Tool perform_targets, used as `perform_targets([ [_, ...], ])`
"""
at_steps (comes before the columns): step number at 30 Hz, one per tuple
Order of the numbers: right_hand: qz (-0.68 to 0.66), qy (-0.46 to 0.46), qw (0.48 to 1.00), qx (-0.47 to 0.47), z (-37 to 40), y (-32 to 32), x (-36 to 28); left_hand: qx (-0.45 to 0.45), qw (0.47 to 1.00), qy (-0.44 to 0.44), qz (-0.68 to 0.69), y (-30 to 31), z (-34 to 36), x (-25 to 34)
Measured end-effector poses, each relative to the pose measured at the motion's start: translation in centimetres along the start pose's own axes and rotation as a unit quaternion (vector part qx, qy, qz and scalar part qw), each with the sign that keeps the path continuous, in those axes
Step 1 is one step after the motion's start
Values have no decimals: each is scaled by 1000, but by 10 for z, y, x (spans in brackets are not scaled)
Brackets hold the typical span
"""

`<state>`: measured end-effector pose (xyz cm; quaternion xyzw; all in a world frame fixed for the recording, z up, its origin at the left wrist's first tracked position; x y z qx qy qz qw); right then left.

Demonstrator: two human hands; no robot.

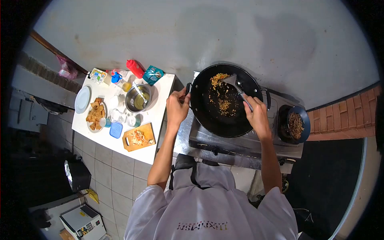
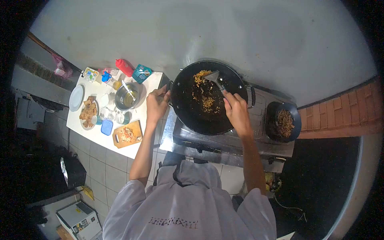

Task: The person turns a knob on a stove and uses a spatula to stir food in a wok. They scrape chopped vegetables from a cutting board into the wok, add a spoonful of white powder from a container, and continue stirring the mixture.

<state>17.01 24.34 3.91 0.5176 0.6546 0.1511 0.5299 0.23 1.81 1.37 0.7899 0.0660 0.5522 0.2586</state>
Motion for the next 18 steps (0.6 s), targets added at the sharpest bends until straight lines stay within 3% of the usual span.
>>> perform_targets([
  [7,-15,-46,998,-27,9,26,-14,-1,999,31,22,-2,1,-5],
  [11,-5,-25,999,-36,35,49,-18,5,1000,-6,-13,1,1,0],
  [16,5,-82,990,-112,78,59,-29,-4,1000,14,-2,1,-1,2],
  [18,4,-49,995,-81,90,52,-29,1,1000,17,20,-1,-2,-2],
])
Point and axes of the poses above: each hand's wrist, its own z-axis away from the middle knuckle, its own y-axis out of the back of the hand, x = y × z, the point moved 2 cm from there along -z, towards the middle knuckle
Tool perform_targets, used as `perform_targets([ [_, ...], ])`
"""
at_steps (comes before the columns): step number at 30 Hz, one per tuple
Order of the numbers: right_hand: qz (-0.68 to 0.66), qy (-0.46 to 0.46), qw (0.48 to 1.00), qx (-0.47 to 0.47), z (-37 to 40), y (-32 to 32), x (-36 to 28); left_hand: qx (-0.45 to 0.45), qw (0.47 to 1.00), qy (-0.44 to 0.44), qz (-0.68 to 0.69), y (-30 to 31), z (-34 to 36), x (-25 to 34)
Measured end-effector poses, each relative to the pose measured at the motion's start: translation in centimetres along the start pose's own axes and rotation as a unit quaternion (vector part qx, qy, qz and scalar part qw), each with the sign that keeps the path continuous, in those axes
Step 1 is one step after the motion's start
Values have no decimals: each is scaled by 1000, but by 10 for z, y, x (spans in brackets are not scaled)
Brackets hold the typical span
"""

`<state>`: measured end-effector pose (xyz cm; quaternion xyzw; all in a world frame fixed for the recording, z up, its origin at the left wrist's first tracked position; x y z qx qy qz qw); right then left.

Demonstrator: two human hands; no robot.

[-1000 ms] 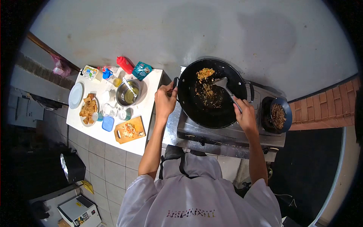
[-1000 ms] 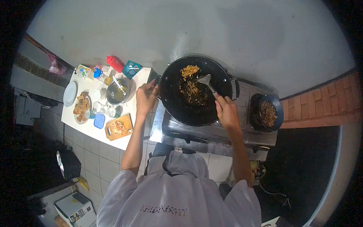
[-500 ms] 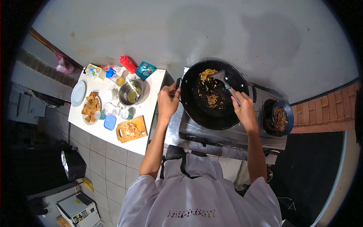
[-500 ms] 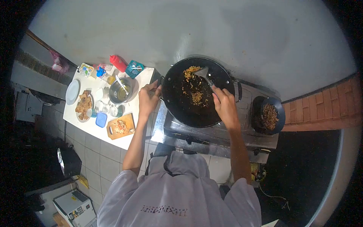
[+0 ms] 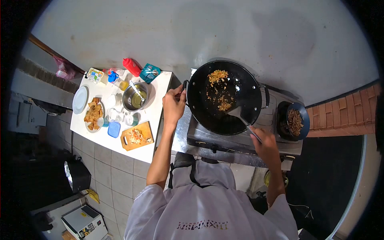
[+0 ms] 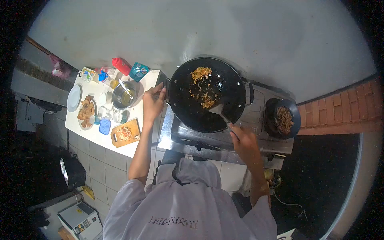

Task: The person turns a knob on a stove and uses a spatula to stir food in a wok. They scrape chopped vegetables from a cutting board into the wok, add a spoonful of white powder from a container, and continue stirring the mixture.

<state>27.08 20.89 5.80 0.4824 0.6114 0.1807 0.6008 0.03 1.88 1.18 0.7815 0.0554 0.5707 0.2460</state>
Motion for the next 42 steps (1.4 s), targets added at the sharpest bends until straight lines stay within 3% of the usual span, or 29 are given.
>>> perform_targets([
  [1,0,35,999,32,3,-5,1,-2,1000,-1,1,0,0,0],
  [11,-29,28,998,44,-36,-33,13,5,1000,-16,-17,2,0,4],
  [13,-52,-8,998,46,-47,-37,16,5,1000,-15,-23,1,0,4],
  [25,-62,48,994,81,-96,-41,17,3,999,-15,-31,1,1,4],
  [29,-72,34,993,88,-83,-22,6,7,1000,-1,-16,2,1,4],
  [34,-41,-9,999,17,-38,22,1,-12,999,32,-11,1,1,3],
  [38,-13,-44,998,-39,-11,22,8,-1,999,39,-4,-1,1,-2],
  [42,-73,11,997,-6,-11,0,15,2,999,12,-30,1,0,2],
])
Point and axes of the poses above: each hand's wrist, its own z-axis away from the middle knuckle, its own y-axis out of the back of the hand, x = y × z, the point moved 2 cm from there along -z, towards the middle knuckle
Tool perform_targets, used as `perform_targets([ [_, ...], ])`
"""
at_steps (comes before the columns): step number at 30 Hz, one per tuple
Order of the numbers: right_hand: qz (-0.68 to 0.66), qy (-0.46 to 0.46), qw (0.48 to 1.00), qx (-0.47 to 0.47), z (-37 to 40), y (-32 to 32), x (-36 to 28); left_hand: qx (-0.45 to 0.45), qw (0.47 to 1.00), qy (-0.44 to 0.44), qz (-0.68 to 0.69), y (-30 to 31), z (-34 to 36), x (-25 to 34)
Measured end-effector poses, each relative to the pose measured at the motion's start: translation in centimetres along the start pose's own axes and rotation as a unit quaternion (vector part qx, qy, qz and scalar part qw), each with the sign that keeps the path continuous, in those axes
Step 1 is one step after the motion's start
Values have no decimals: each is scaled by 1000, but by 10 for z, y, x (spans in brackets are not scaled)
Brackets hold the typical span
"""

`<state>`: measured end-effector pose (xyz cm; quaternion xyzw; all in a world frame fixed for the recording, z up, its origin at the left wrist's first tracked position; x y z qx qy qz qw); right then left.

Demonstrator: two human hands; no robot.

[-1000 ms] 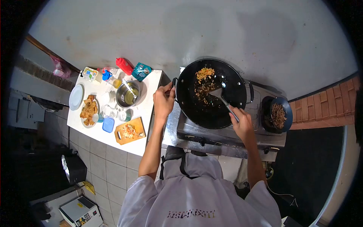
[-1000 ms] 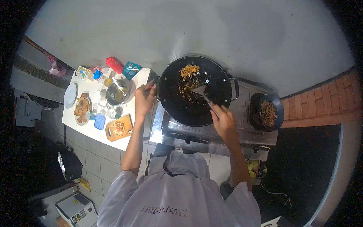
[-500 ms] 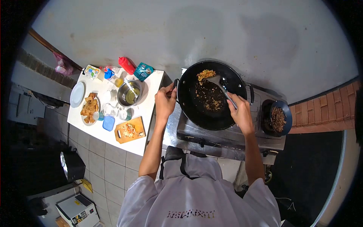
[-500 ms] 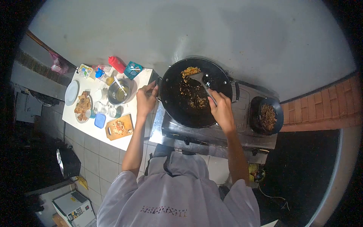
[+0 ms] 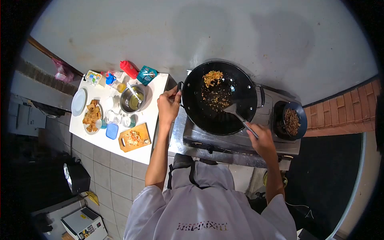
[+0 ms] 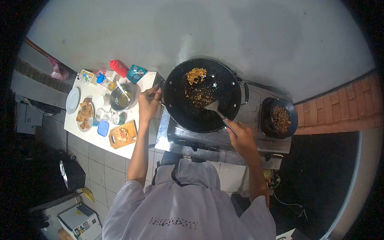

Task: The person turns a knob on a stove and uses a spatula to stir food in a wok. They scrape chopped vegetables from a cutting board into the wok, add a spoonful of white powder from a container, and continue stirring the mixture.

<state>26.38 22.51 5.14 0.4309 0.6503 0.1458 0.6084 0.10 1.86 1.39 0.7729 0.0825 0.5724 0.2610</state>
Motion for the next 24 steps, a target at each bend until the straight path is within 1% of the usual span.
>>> perform_targets([
  [3,-11,-18,1000,10,-15,-18,4,-1,1000,-3,14,0,1,-1],
  [5,-3,4,999,32,-30,-30,7,-16,1000,11,4,1,2,1],
  [9,-15,1,999,39,-55,-45,8,-14,1000,11,9,-1,3,-5],
  [10,-9,14,999,51,-60,-49,8,-4,1000,0,4,-2,3,-5],
  [11,-2,27,998,63,-65,-50,8,6,1000,-11,0,-2,3,-6],
  [15,-23,34,996,82,-70,-47,6,8,1000,-17,-3,0,4,0],
  [17,-37,38,992,119,-65,-34,0,4,1000,-6,14,0,4,-3],
  [18,-35,2,994,103,-58,-27,5,2,1000,-6,15,0,5,-2],
  [19,-34,0,994,104,-48,-17,4,4,1000,-9,14,0,5,-2],
  [21,-36,-112,992,54,-25,4,5,3,1000,-13,15,-1,4,-3],
  [23,-23,-104,992,69,7,9,27,6,1000,-5,25,-4,3,-10],
  [24,4,-98,992,77,23,12,38,11,1000,-26,12,-4,3,-10],
])
Point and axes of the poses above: each hand's wrist, its own z-axis away from the middle knuckle, its own y-axis out of the back of the hand, x = y × z, the point moved 2 cm from there along -z, towards the middle knuckle
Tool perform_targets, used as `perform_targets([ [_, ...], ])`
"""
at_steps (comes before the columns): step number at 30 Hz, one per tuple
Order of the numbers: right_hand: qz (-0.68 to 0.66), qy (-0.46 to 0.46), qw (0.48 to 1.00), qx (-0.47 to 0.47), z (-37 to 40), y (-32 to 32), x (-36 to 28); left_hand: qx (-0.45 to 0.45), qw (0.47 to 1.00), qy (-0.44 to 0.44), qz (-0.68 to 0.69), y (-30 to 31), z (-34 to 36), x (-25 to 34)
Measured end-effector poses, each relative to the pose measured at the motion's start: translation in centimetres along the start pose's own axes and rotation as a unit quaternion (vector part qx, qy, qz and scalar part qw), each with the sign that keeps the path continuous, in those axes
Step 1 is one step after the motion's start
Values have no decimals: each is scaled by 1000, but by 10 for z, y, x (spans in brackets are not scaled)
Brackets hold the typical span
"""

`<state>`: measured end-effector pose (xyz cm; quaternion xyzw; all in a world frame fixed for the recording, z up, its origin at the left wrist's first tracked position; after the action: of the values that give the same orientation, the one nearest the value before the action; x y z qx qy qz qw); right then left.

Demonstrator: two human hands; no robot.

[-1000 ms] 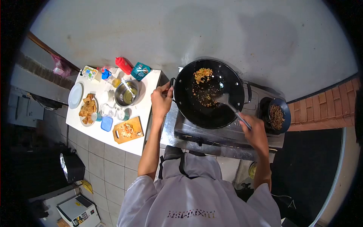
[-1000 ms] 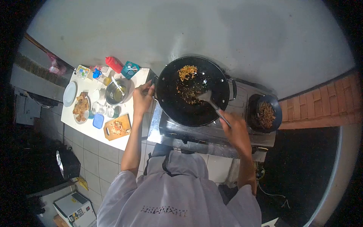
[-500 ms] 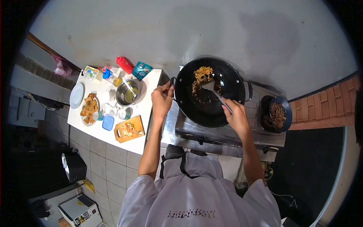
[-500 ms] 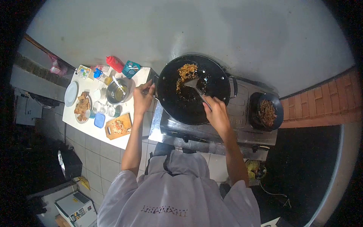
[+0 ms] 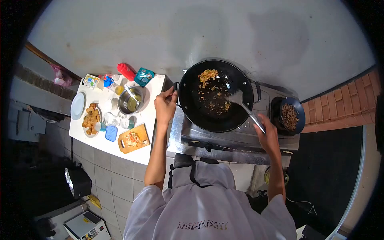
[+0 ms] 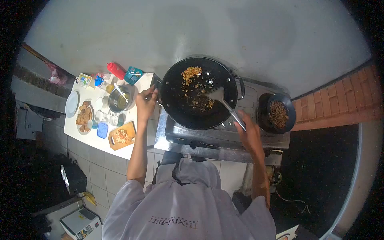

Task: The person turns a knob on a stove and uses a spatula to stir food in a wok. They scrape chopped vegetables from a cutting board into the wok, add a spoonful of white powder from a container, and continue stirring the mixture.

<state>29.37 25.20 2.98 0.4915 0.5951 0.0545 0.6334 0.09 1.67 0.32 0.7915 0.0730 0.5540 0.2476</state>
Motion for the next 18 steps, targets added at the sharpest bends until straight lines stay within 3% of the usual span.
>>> perform_targets([
  [5,15,-18,999,-28,51,13,40,-3,1000,-2,0,-3,0,-5],
  [10,90,105,990,3,68,5,75,-11,1000,21,-1,-3,-1,-6],
  [18,144,53,987,42,56,-15,124,2,999,36,-9,-5,2,-7],
])
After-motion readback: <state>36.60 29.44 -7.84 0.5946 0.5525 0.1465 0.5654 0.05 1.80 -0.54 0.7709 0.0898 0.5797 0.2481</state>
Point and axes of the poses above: each hand's wrist, its own z-axis away from the middle knuckle, its own y-axis out of the back of the hand, x = y × z, the point moved 2 cm from there along -z, towards the middle knuckle
